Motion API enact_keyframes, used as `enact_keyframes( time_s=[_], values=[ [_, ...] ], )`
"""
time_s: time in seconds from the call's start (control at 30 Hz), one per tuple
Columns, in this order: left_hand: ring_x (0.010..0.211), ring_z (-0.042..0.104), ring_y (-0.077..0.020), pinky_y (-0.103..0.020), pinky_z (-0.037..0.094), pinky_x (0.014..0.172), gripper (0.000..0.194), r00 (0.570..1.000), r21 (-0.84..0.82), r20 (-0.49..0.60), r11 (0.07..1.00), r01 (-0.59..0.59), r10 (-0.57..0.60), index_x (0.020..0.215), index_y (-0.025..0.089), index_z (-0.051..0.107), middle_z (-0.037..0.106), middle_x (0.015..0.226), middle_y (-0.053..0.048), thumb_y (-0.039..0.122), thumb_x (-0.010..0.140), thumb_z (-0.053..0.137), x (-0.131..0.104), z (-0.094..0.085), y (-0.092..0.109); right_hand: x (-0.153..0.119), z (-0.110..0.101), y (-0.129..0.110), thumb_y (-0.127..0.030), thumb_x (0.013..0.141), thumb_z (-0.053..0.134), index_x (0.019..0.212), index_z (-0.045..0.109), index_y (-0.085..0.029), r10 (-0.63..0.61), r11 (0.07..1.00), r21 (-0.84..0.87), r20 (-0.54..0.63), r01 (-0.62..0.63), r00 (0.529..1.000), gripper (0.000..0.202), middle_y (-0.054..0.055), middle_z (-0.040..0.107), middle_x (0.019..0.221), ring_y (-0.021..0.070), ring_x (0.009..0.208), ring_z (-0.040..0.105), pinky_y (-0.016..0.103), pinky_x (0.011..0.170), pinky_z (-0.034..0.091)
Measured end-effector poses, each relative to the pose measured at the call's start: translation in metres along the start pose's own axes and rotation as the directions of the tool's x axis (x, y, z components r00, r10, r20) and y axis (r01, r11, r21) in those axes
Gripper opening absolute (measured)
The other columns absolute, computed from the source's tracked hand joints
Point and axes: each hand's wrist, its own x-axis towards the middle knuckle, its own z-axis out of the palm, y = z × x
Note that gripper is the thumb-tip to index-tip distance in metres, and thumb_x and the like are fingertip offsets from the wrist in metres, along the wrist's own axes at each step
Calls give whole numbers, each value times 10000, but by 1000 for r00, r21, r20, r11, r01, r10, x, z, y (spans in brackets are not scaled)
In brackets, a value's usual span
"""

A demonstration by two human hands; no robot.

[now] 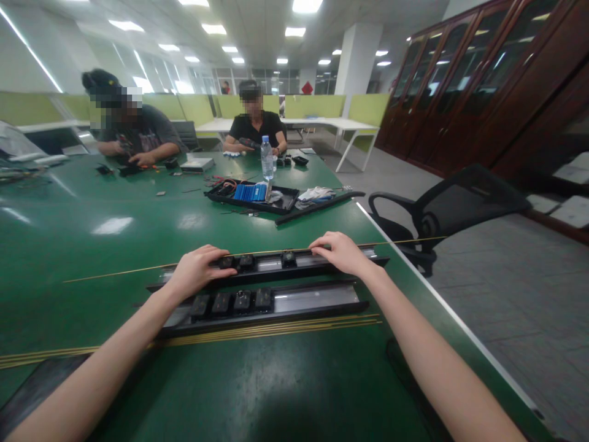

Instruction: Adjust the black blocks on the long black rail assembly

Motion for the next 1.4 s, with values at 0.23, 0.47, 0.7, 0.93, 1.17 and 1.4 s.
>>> enact_keyframes(
  time_s=[0.23, 0.47, 0.7, 0.93, 1.17, 1.4],
  values=[
    [937, 693, -263, -338, 536, 805, 555, 1000, 7, 10, 1000, 9, -9, 1066, 194, 755, 745, 1040, -93, 681, 826, 642, 0, -4, 4, -2, -7, 2, -339, 920, 594, 919, 801, -253, 24, 999, 21, 25, -25, 999, 224, 48, 761, 916, 228, 875, 682, 356, 838, 504],
    [936, 690, -265, -338, 538, 802, 568, 1000, 3, 11, 1000, 5, -5, 1068, 206, 752, 744, 1050, -97, 702, 818, 631, 0, -3, 3, -4, -13, 6, -387, 915, 591, 908, 798, -248, 39, 999, 32, 29, -40, 999, 249, 52, 770, 907, 239, 865, 692, 379, 837, 513],
    [930, 694, -266, -341, 540, 809, 568, 1000, 5, 10, 1000, 16, -16, 1075, 198, 754, 742, 1040, -99, 693, 822, 635, 0, -3, 3, -6, -19, 10, -387, 901, 598, 872, 793, -241, 56, 997, 46, 46, -58, 997, 245, 50, 772, 881, 242, 865, 697, 376, 842, 507],
    [932, 691, -271, -348, 538, 811, 564, 1000, -6, 3, 1000, 9, -9, 1083, 200, 754, 742, 1048, -101, 685, 814, 651, 0, 0, 1, -7, -24, 11, -398, 892, 596, 880, 789, -232, 71, 996, 56, 67, -75, 995, 255, 43, 780, 883, 240, 863, 702, 368, 843, 513],
    [926, 690, -265, -337, 534, 803, 558, 1000, -12, 3, 1000, 9, -9, 1062, 204, 756, 745, 1041, -101, 690, 813, 646, 0, -2, 3, -7, -26, 9, -410, 892, 582, 871, 779, -235, 83, 995, 53, 75, -87, 994, 265, 42, 779, 879, 244, 872, 705, 371, 853, 510],
    [927, 686, -260, -332, 533, 807, 553, 1000, -6, 11, 1000, 6, -6, 1057, 211, 752, 745, 1035, -95, 695, 814, 638, 1, -3, 2, -8, -31, 7, -409, 881, 590, 860, 776, -227, 102, 992, 62, 93, -108, 990, 260, 44, 785, 874, 249, 872, 710, 362, 834, 520]
  ],
)
